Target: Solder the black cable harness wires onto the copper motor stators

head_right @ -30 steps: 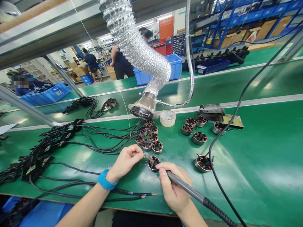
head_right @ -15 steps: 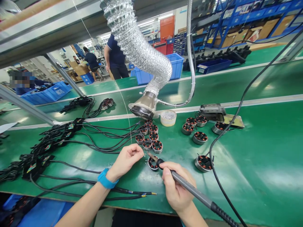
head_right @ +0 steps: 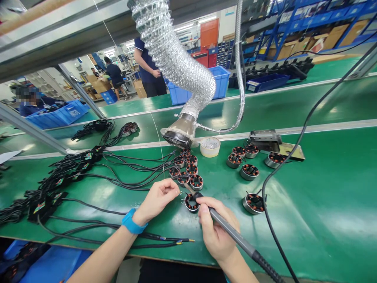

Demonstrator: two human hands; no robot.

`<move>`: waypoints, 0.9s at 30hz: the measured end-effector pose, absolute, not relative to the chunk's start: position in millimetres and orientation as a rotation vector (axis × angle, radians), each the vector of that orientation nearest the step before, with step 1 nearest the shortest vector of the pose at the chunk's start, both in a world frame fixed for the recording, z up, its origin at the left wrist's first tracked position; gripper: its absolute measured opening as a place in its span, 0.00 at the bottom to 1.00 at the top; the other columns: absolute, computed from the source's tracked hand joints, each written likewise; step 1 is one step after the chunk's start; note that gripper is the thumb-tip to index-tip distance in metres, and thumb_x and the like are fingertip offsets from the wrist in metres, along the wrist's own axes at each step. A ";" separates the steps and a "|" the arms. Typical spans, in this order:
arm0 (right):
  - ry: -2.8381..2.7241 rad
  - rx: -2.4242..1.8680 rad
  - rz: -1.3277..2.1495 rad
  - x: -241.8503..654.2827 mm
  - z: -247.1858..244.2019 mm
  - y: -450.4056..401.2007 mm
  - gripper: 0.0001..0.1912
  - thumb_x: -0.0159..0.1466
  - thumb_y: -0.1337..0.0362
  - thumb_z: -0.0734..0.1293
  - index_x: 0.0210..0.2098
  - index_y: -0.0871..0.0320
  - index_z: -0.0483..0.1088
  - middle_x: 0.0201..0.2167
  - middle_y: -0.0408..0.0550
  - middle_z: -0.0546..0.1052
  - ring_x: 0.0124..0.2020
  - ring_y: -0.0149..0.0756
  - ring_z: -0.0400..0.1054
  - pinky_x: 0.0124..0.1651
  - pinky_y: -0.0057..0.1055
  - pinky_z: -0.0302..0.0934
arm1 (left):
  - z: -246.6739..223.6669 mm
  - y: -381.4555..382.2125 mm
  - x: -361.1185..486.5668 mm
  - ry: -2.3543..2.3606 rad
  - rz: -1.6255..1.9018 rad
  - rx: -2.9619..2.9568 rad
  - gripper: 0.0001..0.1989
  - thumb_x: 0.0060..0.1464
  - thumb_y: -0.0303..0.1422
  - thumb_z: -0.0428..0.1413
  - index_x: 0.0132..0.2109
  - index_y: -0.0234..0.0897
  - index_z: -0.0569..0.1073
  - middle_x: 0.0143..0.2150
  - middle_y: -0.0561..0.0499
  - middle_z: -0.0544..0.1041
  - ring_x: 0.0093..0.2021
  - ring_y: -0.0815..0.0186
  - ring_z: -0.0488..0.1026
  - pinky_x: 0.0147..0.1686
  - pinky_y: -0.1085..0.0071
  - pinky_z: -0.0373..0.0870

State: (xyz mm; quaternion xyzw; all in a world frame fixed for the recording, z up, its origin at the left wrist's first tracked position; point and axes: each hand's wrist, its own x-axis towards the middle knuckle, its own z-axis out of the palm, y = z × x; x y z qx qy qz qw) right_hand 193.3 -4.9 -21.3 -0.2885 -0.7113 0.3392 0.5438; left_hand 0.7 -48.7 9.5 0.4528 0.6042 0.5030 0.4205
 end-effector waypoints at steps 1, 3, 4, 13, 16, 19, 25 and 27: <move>-1.706 -0.671 0.791 190.7 -18.2 -4.2 0.07 0.70 0.67 0.63 0.46 0.55 0.72 0.28 0.41 0.73 0.23 0.28 0.69 0.30 0.26 0.66 | 9.9 -48.7 0.9 1.516 1.260 1.139 0.11 0.54 0.36 0.59 0.32 0.30 0.71 0.29 0.51 0.70 0.29 0.73 0.64 0.31 0.76 0.60; -1.747 -0.621 0.757 184.0 -11.6 -2.0 0.09 0.69 0.70 0.64 0.48 0.55 0.71 0.30 0.43 0.74 0.26 0.29 0.71 0.32 0.27 0.67 | 10.5 -49.1 1.4 1.522 1.257 1.151 0.11 0.54 0.36 0.59 0.32 0.30 0.72 0.29 0.51 0.70 0.29 0.73 0.64 0.31 0.76 0.60; -1.770 -0.589 0.736 180.4 -8.7 -0.6 0.10 0.69 0.71 0.64 0.48 0.55 0.71 0.32 0.44 0.75 0.28 0.30 0.71 0.34 0.28 0.67 | 10.8 -49.5 1.6 1.525 1.253 1.156 0.11 0.55 0.36 0.58 0.32 0.30 0.72 0.29 0.51 0.71 0.29 0.73 0.64 0.31 0.76 0.60; -1.952 -0.453 0.672 162.5 -6.6 7.2 0.22 0.68 0.74 0.64 0.59 0.53 0.64 0.48 0.51 0.72 0.52 0.38 0.68 0.55 0.37 0.67 | 12.4 -58.4 2.8 1.605 1.242 1.329 0.06 0.57 0.31 0.56 0.33 0.32 0.74 0.33 0.51 0.70 0.31 0.72 0.65 0.32 0.77 0.61; -1.973 -0.420 0.671 160.1 -10.7 5.0 0.23 0.68 0.75 0.62 0.61 0.52 0.64 0.50 0.51 0.70 0.52 0.37 0.69 0.56 0.34 0.67 | 12.8 -62.0 4.8 1.668 1.232 1.421 0.05 0.57 0.29 0.55 0.35 0.33 0.74 0.34 0.51 0.69 0.32 0.72 0.66 0.31 0.77 0.62; -2.002 -0.391 0.628 158.4 -14.7 3.3 0.24 0.68 0.76 0.61 0.61 0.52 0.64 0.50 0.52 0.67 0.50 0.36 0.69 0.53 0.31 0.68 | 13.0 -64.7 5.5 1.694 1.214 1.469 0.04 0.57 0.28 0.54 0.35 0.34 0.74 0.34 0.51 0.68 0.33 0.72 0.66 0.30 0.77 0.62; -1.982 -0.386 0.567 160.4 -14.6 3.7 0.22 0.67 0.78 0.62 0.58 0.56 0.65 0.48 0.53 0.66 0.47 0.34 0.69 0.50 0.29 0.68 | 15.3 -66.4 2.0 1.711 1.172 1.496 0.04 0.55 0.26 0.54 0.34 0.35 0.74 0.32 0.53 0.68 0.31 0.72 0.65 0.30 0.77 0.61; -1.976 -0.391 0.567 162.2 -14.0 2.9 0.21 0.67 0.78 0.63 0.57 0.58 0.66 0.47 0.53 0.66 0.47 0.34 0.69 0.50 0.29 0.67 | 16.3 -65.5 1.2 1.692 1.162 1.466 0.04 0.55 0.27 0.54 0.34 0.35 0.74 0.32 0.53 0.69 0.31 0.73 0.65 0.30 0.77 0.62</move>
